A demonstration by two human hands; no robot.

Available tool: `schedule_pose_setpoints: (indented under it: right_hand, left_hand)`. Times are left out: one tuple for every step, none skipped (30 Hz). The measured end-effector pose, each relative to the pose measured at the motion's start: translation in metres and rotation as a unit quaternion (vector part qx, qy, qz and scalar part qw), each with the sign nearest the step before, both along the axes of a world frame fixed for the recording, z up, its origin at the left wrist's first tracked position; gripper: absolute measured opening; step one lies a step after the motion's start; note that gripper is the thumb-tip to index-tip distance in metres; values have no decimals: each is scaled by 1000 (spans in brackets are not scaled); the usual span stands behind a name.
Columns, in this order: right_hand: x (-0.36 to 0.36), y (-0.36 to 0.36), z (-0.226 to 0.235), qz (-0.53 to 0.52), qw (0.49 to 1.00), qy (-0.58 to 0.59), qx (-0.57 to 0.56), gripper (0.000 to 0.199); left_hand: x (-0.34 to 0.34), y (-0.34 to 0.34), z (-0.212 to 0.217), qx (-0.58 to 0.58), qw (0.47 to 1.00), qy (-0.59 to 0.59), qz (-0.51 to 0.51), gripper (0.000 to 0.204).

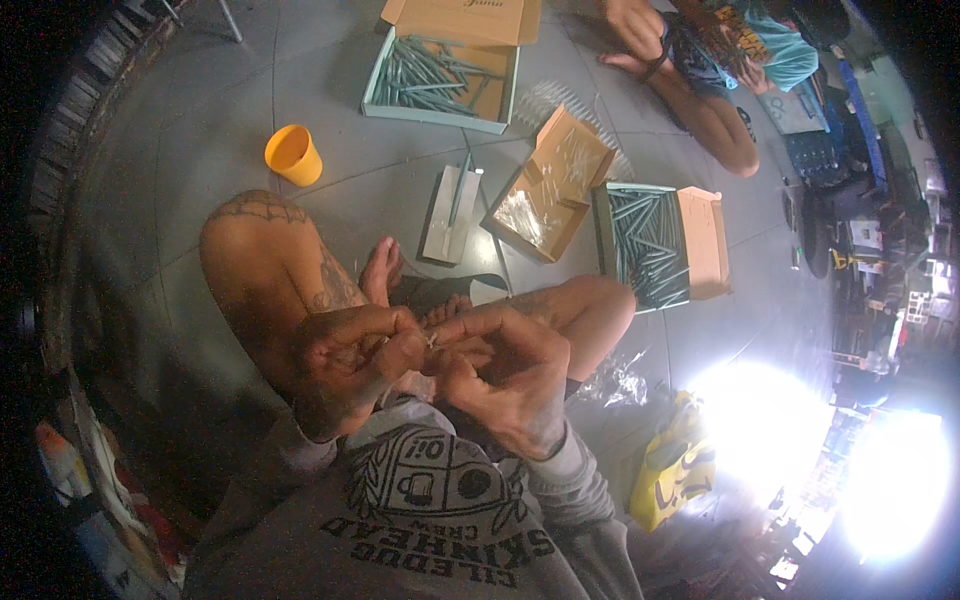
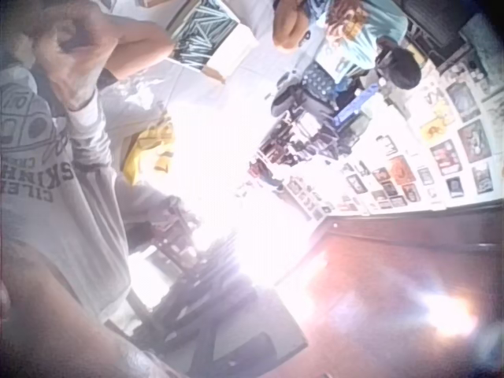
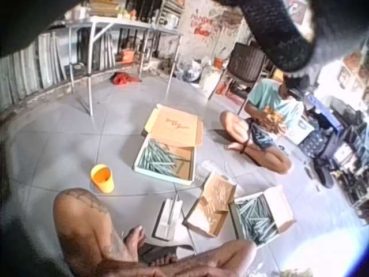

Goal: The person uses scissors to cut a component and assembles small parts, including a spring and a tip, into a blue pen casing while sitting on a workshop floor.

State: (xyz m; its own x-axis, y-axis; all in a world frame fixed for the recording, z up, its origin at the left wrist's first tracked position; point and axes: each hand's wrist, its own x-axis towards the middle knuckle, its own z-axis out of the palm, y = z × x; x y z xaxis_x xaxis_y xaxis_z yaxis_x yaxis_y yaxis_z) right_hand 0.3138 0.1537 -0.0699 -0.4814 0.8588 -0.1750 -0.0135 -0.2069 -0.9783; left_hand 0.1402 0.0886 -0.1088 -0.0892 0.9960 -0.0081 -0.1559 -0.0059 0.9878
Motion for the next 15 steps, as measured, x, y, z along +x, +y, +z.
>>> schedule_pose_setpoints:
  right_hand:
    - [0,-1,-1,8,1000,0,8,15]
    - [0,-1,-2,15,1000,0,17,15]
    - [0,0,-3,15,1000,7,17,16]
    - [1,-2,-3,16,1000,1,17,16]
    - [1,-2,-3,11,1000,2,11,16]
    - [1,-3,-3,4,1000,2,4,16]
    - [1,-4,-3,2,1000,4,2,15]
    - [0,-4,-3,0,1000,6,0,14]
    - [1,-4,-3,-4,1000,13,-5,14]
    - [0,-5,-3,-6,1000,5,4,13]
    - [0,-5,-3,-9,1000,3,9,12]
    - [0,-6,-2,-12,1000,1,15,11]
    - [0,-5,-2,-13,1000,-14,23,11]
    - [1,-5,-1,-14,999,-30,31,10]
    - [1,-4,1,-14,998,-45,39,10]
  left_hand:
    - [0,1,0,-11,1000,-4,-11,17]
    - [-1,2,-1,-21,999,-8,-22,21]
    - [-2,3,0,-32,999,-12,-33,24]
    - [-1,4,0,-19,999,-7,-31,25]
    - [0,4,0,-16,999,-13,-27,22]
    - [1,4,0,-27,999,-38,-17,20]
    - [3,3,1,-48,996,-75,-7,16]
    - [6,3,1,-70,991,-112,4,14]
    - [8,3,1,-58,990,-126,12,14]
    - [11,3,0,-47,989,-141,21,14]
    - [13,3,0,-36,987,-156,30,14]
    - [14,2,-1,-40,987,-151,28,15]
    - [14,1,-1,-44,988,-146,26,15]
    - [14,-1,-2,-47,989,-141,24,16]
    - [14,-2,-2,-40,993,-108,30,16]
